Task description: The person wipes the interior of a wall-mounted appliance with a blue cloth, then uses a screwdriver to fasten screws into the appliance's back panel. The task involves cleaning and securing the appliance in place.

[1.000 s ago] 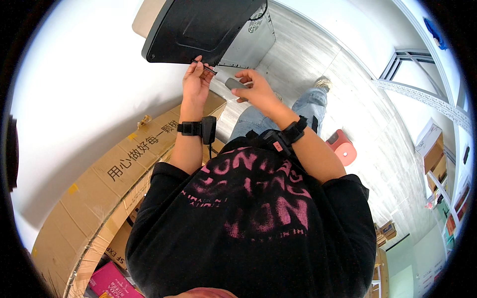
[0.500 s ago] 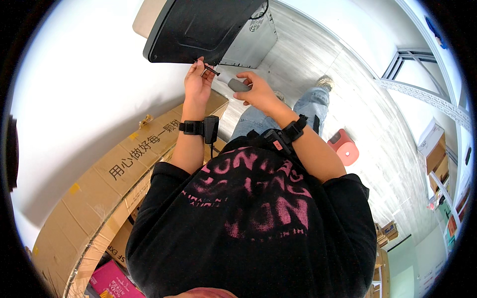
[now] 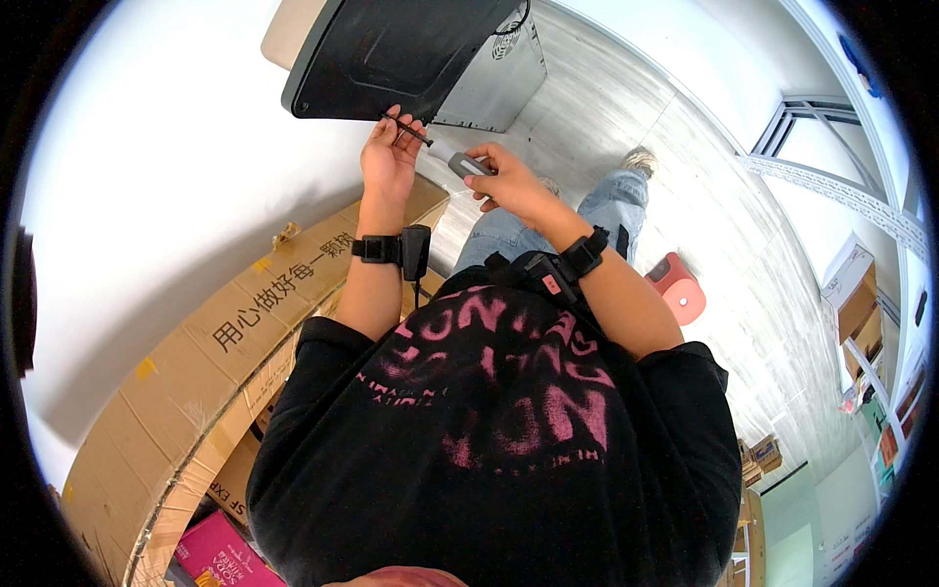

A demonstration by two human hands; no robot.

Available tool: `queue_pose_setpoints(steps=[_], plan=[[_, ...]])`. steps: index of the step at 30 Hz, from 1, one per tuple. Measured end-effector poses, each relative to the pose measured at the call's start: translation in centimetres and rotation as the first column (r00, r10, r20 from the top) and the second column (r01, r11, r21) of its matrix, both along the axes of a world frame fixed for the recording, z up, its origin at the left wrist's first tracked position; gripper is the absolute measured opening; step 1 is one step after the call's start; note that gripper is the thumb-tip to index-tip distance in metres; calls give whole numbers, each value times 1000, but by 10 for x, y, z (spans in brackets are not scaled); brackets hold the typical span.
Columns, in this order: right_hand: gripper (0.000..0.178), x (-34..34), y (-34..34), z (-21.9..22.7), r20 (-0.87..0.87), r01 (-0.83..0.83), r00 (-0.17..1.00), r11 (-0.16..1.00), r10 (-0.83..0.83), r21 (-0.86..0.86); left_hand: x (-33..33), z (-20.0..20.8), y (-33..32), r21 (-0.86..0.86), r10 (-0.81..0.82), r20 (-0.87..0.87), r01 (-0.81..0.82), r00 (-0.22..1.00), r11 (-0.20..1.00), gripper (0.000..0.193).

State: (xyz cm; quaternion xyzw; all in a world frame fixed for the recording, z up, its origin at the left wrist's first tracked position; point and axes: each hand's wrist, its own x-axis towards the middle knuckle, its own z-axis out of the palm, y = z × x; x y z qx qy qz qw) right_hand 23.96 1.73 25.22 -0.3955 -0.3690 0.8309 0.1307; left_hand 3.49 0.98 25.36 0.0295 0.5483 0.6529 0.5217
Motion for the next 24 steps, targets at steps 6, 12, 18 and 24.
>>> queue_pose_setpoints(steps=[6, 12, 18, 24], plan=[[46, 0, -2, 1, -2, 49, 999, 992, -49, 118, 1, 0, -1, -3, -37, -45, 37, 998, 999, 22], [45, 0, -2, 4, 18, 56, 998, 988, -59, 143, 0, 1, -2, 2, -39, -33, 39, 999, 999, 22], [40, -1, -3, 4, -37, 94, 995, 992, -91, 82, -3, -2, 0, -5, -31, -30, 31, 999, 1000, 21], [35, 4, 0, 5, -102, 115, 987, 987, -126, -109, -3, -2, -2, -24, -49, -41, 48, 998, 999, 19]])
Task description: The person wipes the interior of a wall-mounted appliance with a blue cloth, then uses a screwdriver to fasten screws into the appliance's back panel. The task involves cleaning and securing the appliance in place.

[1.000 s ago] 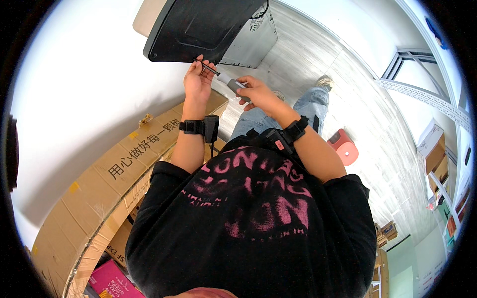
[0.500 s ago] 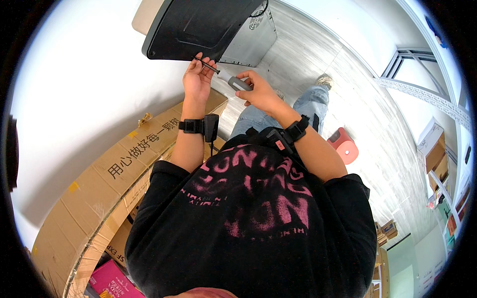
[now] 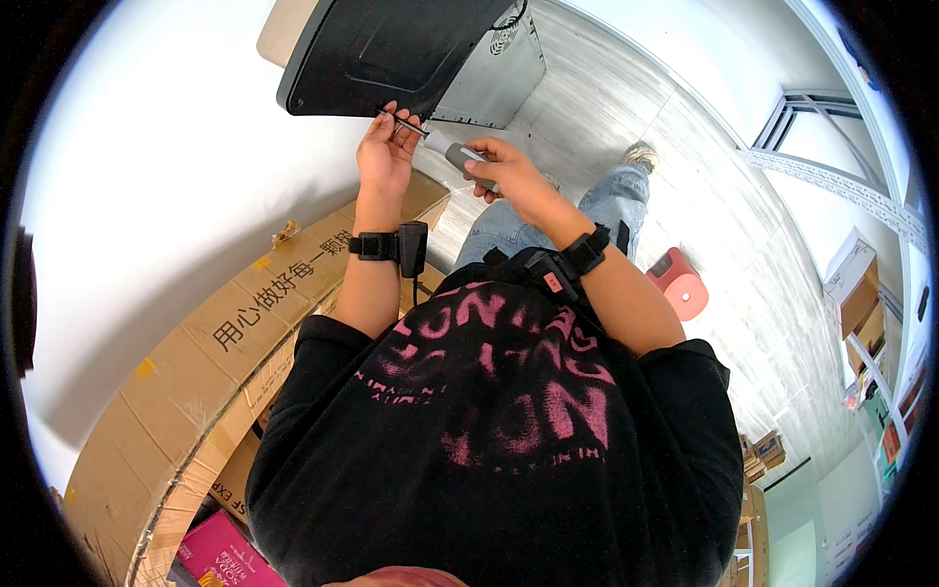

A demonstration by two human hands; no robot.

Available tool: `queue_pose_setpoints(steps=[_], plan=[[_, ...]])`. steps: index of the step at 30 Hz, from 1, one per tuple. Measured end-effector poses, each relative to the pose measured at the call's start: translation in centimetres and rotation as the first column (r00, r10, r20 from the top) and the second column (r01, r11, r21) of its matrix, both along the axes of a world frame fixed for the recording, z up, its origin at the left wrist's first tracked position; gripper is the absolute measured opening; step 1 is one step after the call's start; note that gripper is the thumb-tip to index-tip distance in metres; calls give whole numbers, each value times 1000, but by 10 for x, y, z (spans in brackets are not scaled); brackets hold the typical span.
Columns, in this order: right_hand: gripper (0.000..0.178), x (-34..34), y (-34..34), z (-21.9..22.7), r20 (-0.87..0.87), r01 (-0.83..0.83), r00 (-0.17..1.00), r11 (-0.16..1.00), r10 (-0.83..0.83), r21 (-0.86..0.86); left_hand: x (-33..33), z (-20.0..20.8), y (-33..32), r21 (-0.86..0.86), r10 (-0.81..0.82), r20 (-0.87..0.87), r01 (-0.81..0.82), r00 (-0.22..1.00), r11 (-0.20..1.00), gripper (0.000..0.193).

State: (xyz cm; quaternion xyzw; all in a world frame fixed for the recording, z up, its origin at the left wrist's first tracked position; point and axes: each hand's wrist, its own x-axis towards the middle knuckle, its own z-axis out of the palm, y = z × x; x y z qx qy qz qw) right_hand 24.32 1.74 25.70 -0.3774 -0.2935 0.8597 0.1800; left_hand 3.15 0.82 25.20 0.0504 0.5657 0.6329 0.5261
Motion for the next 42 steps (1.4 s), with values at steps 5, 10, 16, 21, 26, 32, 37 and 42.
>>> queue_pose_setpoints(steps=[5, 10, 16, 21, 26, 32, 37, 42], plan=[[38, 2, 0, -5, 4, -8, 1000, 1000, 8, 7, 1, 1, 0, -17, 4, -22, -4, 1000, 1000, 19], [41, 2, 1, -7, 11, -23, 1000, 1000, 23, 16, 0, -2, 1, -14, 23, -12, -24, 1000, 1000, 18], [42, 3, 1, -6, 8, -25, 1000, 1000, 25, 13, 1, 0, 1, -15, 18, -12, -18, 1000, 1000, 19], [42, 4, 2, -8, -2, -21, 1000, 1000, 21, 3, 2, 3, 1, -27, 11, -10, -11, 1000, 1000, 19], [40, 4, 2, -7, 4, -43, 999, 999, 43, 7, 0, 0, -1, -19, 2, -1, -2, 1000, 1000, 19], [43, 5, 2, -7, -8, -27, 1000, 1000, 27, -8, 0, 1, -1, -18, -26, -2, 26, 1000, 999, 20], [44, 6, 0, -6, -5, -39, 999, 999, 39, -10, -1, 1, -2, -12, -23, -1, 23, 1000, 1000, 21], [45, 6, 0, -6, -6, -40, 999, 999, 40, -18, -1, 2, -1, -18, -21, 3, 21, 1000, 1000, 21]])
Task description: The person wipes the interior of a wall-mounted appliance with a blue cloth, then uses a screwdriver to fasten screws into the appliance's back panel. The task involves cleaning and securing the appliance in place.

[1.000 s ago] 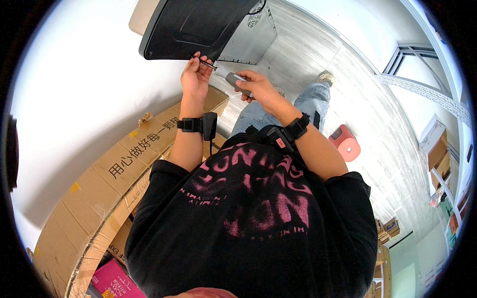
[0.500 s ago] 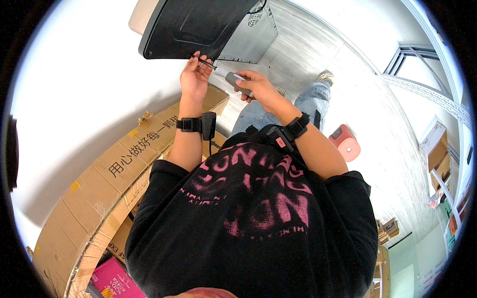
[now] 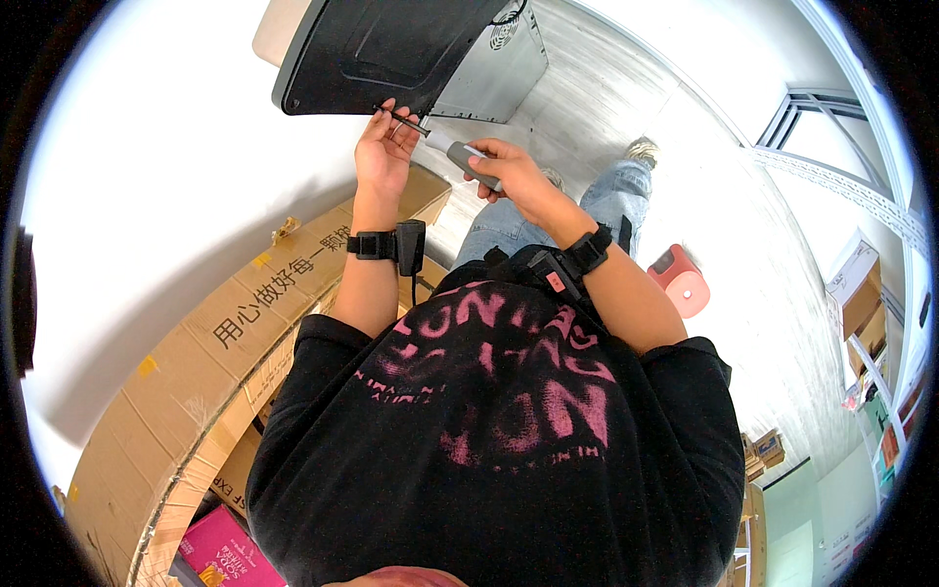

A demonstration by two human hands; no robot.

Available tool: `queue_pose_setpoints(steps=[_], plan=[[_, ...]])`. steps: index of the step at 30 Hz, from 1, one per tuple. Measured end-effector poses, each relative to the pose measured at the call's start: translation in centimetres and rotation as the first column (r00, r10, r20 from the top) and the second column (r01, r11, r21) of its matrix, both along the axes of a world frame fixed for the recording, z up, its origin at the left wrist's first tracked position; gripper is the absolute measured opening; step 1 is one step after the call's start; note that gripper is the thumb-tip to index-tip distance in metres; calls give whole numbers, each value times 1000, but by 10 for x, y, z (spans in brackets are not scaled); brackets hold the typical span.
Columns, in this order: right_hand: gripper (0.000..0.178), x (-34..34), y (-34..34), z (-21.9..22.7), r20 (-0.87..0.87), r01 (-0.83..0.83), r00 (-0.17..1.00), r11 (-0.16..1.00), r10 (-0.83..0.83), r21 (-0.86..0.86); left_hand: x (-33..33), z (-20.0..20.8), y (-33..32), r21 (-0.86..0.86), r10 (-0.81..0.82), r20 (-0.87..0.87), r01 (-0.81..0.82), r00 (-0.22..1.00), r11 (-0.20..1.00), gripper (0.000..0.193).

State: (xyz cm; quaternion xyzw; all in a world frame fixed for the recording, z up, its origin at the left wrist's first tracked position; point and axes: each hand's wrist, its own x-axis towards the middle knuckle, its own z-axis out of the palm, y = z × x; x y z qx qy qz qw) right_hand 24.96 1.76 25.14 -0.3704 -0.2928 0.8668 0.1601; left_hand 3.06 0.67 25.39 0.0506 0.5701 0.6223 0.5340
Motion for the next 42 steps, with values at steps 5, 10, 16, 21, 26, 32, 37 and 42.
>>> queue_pose_setpoints(steps=[5, 10, 16, 21, 26, 32, 37, 42], plan=[[42, -1, 2, 2, 25, -10, 1000, 1000, 9, 22, -1, -1, 0, 5, 2, 11, -2, 1000, 1000, 21], [39, -6, 0, -2, 53, 7, 998, 984, -16, 176, -1, -4, 1, 15, 8, 9, -8, 1000, 1000, 21], [41, -13, -4, -4, 144, -6, 988, 921, -55, 388, 2, 0, 3, -12, 28, -12, -28, 1000, 1000, 17], [44, -10, 7, 13, -17, 117, 992, 956, -126, -268, 2, -6, 3, -13, 61, -41, -62, 997, 998, 16], [46, -10, 9, 5, 50, -78, 996, 996, 75, 53, 1, -5, 4, -1, 82, -7, -82, 997, 997, 18], [46, -13, 3, 4, 133, -54, 991, 965, 20, 256, 3, -4, 6, -6, 94, -12, -94, 996, 996, 19], [46, -12, 2, 0, 118, -56, 993, 965, 27, 257, 5, -5, 5, 4, 86, -52, -85, 995, 996, 18], [46, -10, 0, 2, 122, -38, 992, 966, 7, 257, 6, -3, 5, 4, 68, -44, -68, 997, 998, 20]])
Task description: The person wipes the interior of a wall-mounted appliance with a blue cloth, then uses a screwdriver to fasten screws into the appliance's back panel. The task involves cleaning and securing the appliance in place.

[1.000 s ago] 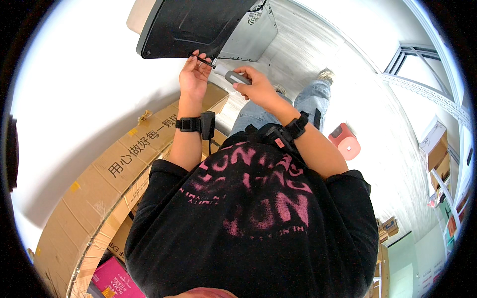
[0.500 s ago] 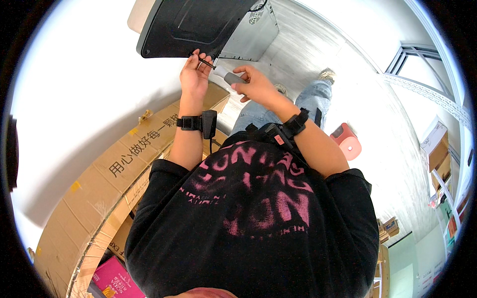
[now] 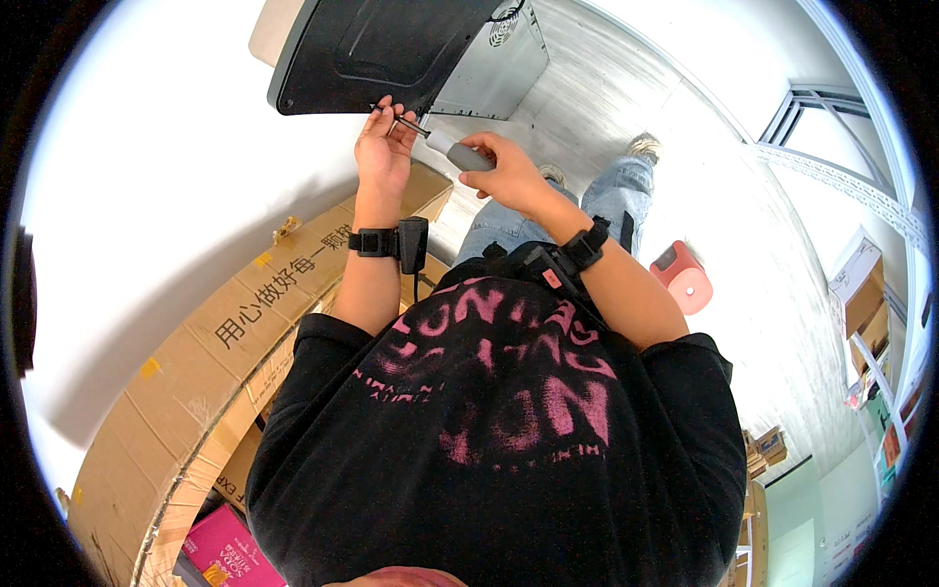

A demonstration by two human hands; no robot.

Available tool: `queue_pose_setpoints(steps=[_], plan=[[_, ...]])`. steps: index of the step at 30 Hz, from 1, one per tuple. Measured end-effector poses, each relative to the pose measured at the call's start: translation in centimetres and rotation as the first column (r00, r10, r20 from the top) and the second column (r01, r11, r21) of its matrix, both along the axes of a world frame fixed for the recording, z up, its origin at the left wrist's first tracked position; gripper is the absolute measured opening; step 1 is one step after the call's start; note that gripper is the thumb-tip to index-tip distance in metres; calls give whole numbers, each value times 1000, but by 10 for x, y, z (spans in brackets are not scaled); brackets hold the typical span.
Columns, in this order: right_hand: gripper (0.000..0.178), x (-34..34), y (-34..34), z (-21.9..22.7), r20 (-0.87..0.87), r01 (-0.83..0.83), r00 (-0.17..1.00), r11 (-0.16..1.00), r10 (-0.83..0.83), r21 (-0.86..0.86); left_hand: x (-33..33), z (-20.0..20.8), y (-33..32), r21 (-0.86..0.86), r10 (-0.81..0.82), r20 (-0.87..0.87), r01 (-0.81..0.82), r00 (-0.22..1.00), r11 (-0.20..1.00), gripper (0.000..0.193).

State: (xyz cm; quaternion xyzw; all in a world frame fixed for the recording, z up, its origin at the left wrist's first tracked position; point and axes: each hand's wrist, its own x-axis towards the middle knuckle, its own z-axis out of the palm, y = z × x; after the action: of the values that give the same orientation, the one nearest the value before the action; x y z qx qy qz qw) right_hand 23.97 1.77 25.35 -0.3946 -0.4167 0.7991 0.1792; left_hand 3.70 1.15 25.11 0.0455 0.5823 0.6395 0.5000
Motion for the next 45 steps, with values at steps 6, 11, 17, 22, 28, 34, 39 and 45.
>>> queue_pose_setpoints(steps=[6, 11, 17, 22, 28, 34, 39, 45], plan=[[44, 14, -1, -6, -25, 16, 1000, 1000, -16, 0, -3, 1, -4, 17, -24, 98, 22, 995, 1000, 31], [44, 40, 7, 1, -2, -28, 1000, 999, 28, -28, 13, 7, -4, 40, -86, 83, 83, 993, 996, 32], [44, 83, 20, 18, -48, 71, 996, 996, -74, -59, 51, 35, 25, 116, -195, 70, 186, 978, 976, 25], [42, 134, 47, 40, -78, 234, 968, 971, -238, -51, 99, 54, 80, 195, -349, 86, 328, 933, 924, 21], [40, 220, 84, 61, -123, 465, 877, 885, -465, -24, 181, 61, 175, 268, -593, 61, 560, 803, 784, 12], [40, 317, 148, 52, -186, 581, 789, 810, -585, -85, 279, 72, 282, 208, -748, -25, 735, 663, 645, 10], [38, 397, 220, 51, -174, 595, 782, 800, -599, -81, 353, 71, 375, 120, -681, -269, 726, 681, 678, 15], [37, 458, 285, 45, -197, 563, 801, 824, -565, -73, 414, 78, 457, -50, -445, -751, 631, 487, 774, 15]])
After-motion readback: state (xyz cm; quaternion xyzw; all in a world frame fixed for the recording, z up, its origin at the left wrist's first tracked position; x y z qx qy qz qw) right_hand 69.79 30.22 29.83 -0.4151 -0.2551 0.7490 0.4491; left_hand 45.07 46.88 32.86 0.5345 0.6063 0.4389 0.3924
